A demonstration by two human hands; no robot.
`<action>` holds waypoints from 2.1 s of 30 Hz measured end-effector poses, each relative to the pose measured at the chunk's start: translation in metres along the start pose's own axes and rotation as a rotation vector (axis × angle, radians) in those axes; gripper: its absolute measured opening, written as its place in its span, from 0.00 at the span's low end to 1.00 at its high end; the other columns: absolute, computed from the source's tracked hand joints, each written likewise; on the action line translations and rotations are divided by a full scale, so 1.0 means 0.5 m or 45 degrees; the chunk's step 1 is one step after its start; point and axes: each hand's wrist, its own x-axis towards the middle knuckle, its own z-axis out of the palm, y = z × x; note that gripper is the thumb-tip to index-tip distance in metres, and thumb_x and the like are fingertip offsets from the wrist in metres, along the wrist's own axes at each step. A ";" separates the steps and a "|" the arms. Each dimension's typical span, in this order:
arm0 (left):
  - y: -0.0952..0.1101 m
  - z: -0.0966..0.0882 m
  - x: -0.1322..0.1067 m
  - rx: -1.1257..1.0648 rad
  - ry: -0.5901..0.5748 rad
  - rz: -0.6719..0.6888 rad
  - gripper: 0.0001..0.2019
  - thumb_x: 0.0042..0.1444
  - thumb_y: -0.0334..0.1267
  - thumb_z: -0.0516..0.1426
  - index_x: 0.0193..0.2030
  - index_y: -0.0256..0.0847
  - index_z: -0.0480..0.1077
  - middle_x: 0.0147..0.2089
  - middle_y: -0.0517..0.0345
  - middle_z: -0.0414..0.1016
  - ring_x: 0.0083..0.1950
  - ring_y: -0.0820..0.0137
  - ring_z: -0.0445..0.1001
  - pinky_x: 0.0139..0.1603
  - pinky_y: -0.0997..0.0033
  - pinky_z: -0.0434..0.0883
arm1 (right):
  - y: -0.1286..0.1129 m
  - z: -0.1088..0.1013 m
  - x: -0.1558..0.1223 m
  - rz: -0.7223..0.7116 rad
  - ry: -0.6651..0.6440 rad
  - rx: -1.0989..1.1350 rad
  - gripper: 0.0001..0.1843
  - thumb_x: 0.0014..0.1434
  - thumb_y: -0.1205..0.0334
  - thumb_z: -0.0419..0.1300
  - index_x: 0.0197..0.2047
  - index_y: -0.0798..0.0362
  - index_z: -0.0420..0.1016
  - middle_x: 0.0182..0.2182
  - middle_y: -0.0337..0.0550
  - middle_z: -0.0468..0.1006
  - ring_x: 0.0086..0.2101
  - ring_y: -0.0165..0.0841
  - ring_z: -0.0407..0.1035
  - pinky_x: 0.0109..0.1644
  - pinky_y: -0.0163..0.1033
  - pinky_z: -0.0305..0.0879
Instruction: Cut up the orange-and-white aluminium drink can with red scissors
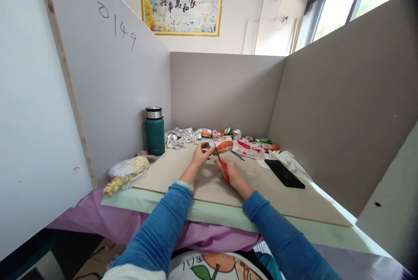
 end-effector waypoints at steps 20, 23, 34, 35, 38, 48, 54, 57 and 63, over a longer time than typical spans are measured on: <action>-0.010 -0.002 0.008 0.006 0.023 0.063 0.27 0.52 0.48 0.67 0.56 0.38 0.70 0.48 0.47 0.78 0.39 0.68 0.79 0.32 0.73 0.73 | -0.015 -0.005 -0.003 0.019 -0.038 -0.060 0.23 0.64 0.44 0.55 0.24 0.49 0.68 0.18 0.41 0.69 0.24 0.36 0.65 0.30 0.41 0.60; -0.011 -0.002 0.011 0.027 0.049 0.091 0.27 0.52 0.47 0.67 0.55 0.38 0.71 0.52 0.45 0.78 0.38 0.68 0.79 0.31 0.73 0.73 | -0.016 -0.004 -0.004 0.047 -0.072 -0.018 0.22 0.64 0.44 0.55 0.25 0.49 0.68 0.19 0.41 0.71 0.23 0.36 0.65 0.30 0.41 0.60; -0.012 -0.010 0.011 -0.034 0.010 0.106 0.28 0.52 0.50 0.68 0.55 0.38 0.71 0.45 0.48 0.78 0.39 0.66 0.80 0.32 0.71 0.74 | -0.006 0.004 -0.007 0.214 -0.304 0.462 0.29 0.63 0.30 0.53 0.31 0.49 0.69 0.26 0.44 0.80 0.19 0.31 0.66 0.22 0.38 0.60; -0.010 -0.011 0.009 -0.060 -0.007 0.090 0.28 0.52 0.50 0.68 0.55 0.37 0.70 0.44 0.48 0.78 0.39 0.66 0.80 0.33 0.71 0.74 | -0.004 0.006 -0.005 0.221 -0.312 0.458 0.30 0.63 0.30 0.53 0.31 0.49 0.69 0.27 0.45 0.81 0.19 0.31 0.67 0.21 0.38 0.60; -0.005 -0.009 0.006 -0.095 -0.006 0.100 0.28 0.52 0.49 0.68 0.55 0.37 0.70 0.45 0.47 0.78 0.40 0.65 0.80 0.34 0.70 0.74 | 0.002 0.012 0.003 0.221 -0.317 0.471 0.30 0.63 0.30 0.53 0.31 0.50 0.69 0.29 0.47 0.82 0.19 0.31 0.67 0.20 0.38 0.59; -0.011 -0.005 0.016 0.050 0.124 0.192 0.26 0.50 0.46 0.68 0.54 0.39 0.70 0.49 0.48 0.77 0.38 0.69 0.78 0.37 0.69 0.74 | -0.006 -0.002 -0.008 0.142 -0.276 0.413 0.30 0.65 0.32 0.53 0.31 0.51 0.71 0.27 0.46 0.81 0.19 0.31 0.68 0.22 0.37 0.60; -0.003 -0.010 0.005 -0.068 -0.087 0.022 0.27 0.52 0.52 0.67 0.52 0.38 0.69 0.42 0.50 0.78 0.39 0.66 0.79 0.33 0.71 0.74 | -0.005 0.003 -0.003 0.236 -0.320 0.343 0.31 0.70 0.34 0.45 0.31 0.51 0.70 0.28 0.50 0.82 0.18 0.31 0.67 0.22 0.37 0.61; -0.002 -0.006 0.005 0.009 0.007 0.081 0.26 0.52 0.49 0.67 0.52 0.38 0.69 0.44 0.50 0.78 0.39 0.67 0.79 0.34 0.71 0.73 | -0.008 0.004 -0.003 0.241 -0.294 0.327 0.31 0.70 0.35 0.45 0.30 0.51 0.70 0.27 0.49 0.82 0.18 0.30 0.67 0.21 0.36 0.62; -0.002 -0.003 0.007 0.049 0.017 0.096 0.24 0.52 0.47 0.67 0.52 0.38 0.69 0.43 0.51 0.78 0.37 0.68 0.79 0.33 0.72 0.73 | -0.014 -0.009 -0.017 0.143 -0.241 0.401 0.30 0.67 0.35 0.51 0.29 0.52 0.71 0.23 0.47 0.79 0.17 0.31 0.65 0.20 0.37 0.60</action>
